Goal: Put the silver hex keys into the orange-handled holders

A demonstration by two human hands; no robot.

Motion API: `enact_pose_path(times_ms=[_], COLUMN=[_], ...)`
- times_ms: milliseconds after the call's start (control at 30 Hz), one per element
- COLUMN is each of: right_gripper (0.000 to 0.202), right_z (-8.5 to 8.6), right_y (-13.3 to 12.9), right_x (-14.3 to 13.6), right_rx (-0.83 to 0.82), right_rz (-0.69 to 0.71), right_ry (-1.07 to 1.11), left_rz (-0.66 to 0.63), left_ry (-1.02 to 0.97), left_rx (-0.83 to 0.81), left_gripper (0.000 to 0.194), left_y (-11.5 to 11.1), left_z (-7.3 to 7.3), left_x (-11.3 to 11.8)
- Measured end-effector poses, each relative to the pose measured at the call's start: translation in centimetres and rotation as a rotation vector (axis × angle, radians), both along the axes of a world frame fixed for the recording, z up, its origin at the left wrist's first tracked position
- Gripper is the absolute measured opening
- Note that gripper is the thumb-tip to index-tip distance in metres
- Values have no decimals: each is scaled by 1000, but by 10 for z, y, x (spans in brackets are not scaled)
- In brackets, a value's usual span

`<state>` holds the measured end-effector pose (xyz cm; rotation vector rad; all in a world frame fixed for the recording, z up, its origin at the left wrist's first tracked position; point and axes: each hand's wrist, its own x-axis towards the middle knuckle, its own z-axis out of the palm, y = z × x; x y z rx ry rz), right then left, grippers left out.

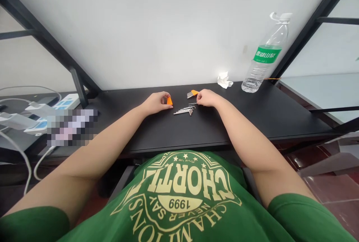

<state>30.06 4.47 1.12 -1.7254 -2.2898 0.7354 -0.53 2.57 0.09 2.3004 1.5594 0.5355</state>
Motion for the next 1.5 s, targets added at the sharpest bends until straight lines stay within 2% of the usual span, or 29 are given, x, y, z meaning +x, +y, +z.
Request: enact_pose_path(times_ms=[233, 400, 533, 600, 800, 1000, 1167, 1500], right_gripper=[4, 4, 11, 12, 11, 9, 11, 22], right_z=[-3, 0, 4, 5, 6, 11, 7, 3], right_y=[4, 3, 2, 1, -7, -16, -13, -16], right_x=[8, 6, 10, 14, 17, 5, -3, -13], right_rx=[-18, 8, -34, -49, 31, 73, 161, 205], right_rz=[13, -43, -102, -97, 107, 206, 271, 427], right_ry=[55, -67, -214, -214, 15, -114, -192, -145], left_rz=[4, 6, 6, 7, 4, -6, -11, -7], left_ry=[6, -4, -15, -15, 9, 2, 11, 18], left_rx=[-8, -12, -2, -2, -8, 1, 4, 14], left_gripper=[47, 46, 47, 48, 49, 46, 46, 48], left_y=[-1, -1, 1, 2, 3, 1, 1, 1], left_z=[1, 1, -1, -2, -2, 0, 1, -1], left_x=[1, 1, 0, -1, -1, 1, 1, 1])
